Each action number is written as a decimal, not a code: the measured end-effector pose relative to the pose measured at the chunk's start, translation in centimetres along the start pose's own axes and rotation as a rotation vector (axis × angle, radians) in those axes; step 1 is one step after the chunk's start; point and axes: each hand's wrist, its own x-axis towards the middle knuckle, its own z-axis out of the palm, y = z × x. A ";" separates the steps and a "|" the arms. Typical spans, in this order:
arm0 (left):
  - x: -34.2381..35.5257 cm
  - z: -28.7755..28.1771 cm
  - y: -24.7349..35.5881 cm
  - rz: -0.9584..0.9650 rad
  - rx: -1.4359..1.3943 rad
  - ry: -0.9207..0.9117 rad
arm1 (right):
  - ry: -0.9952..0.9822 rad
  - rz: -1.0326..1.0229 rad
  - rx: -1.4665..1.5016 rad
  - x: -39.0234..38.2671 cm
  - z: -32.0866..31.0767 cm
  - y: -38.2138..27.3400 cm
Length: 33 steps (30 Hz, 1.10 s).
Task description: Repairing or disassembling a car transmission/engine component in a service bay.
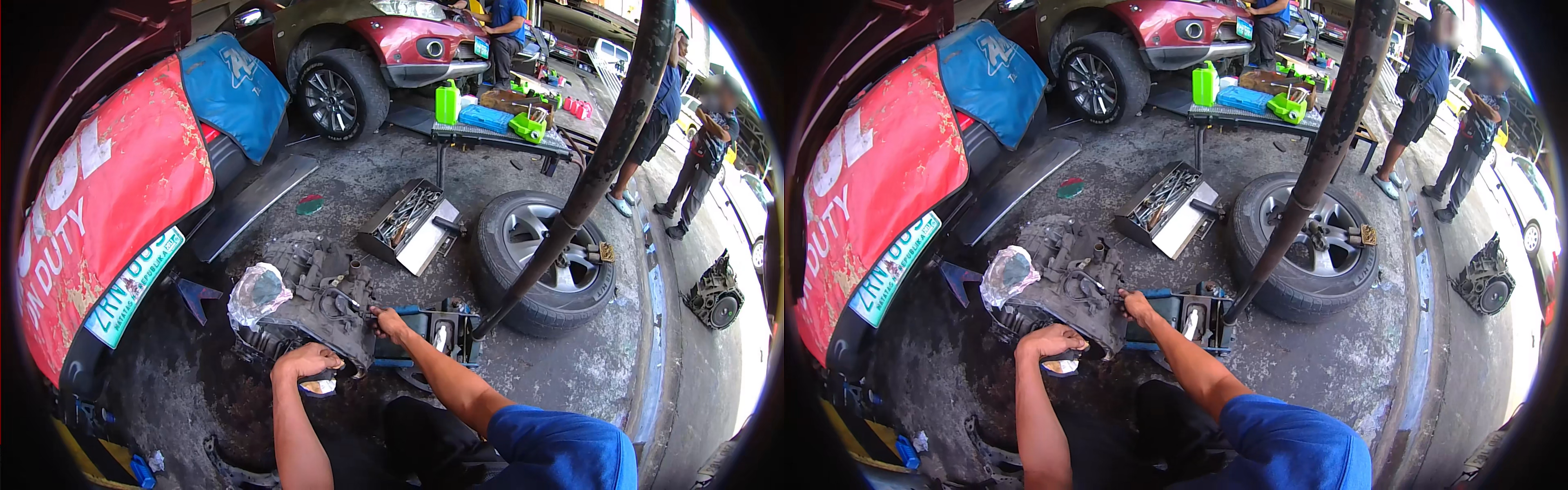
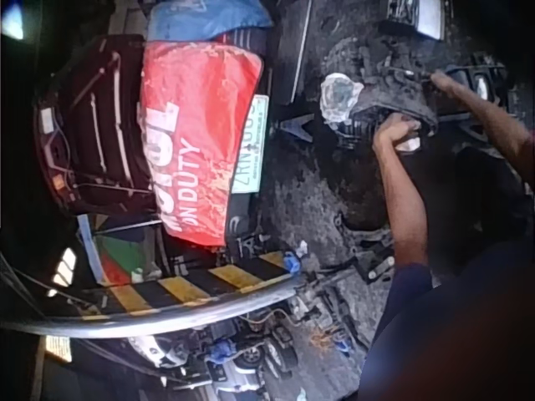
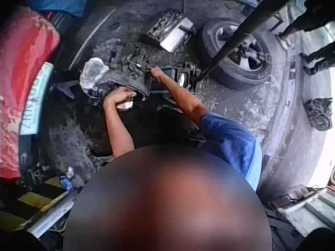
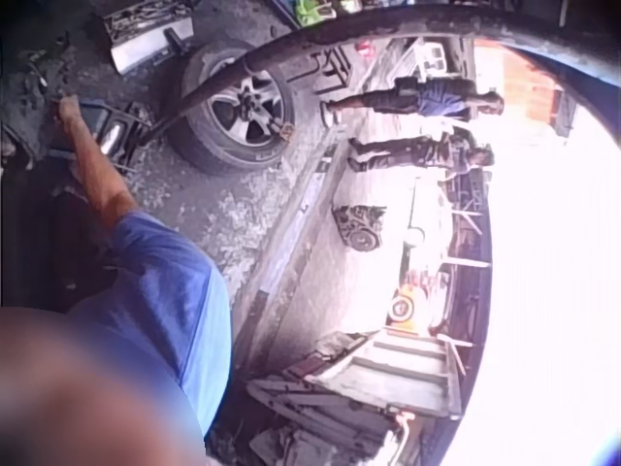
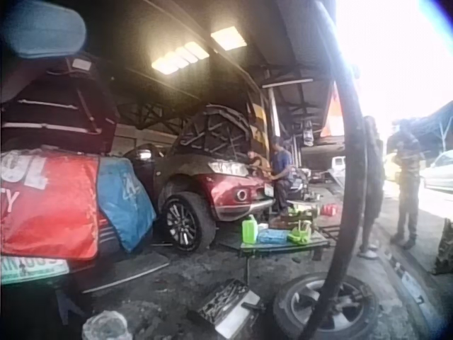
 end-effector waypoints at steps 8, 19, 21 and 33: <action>-0.4 0.1 0.5 0.005 0.028 0.013 | -0.006 -0.002 0.025 -0.2 0.0 -0.1; -1.0 3.2 7.8 0.253 0.312 -0.027 | 0.440 -0.432 0.179 6.8 -11.8 -15.1; 0.0 4.6 7.6 0.240 0.322 -0.026 | 0.411 -0.512 0.101 7.4 -11.0 -20.2; 3.2 6.3 8.0 0.105 0.325 0.014 | 0.679 -0.617 -0.626 8.1 -14.3 -36.0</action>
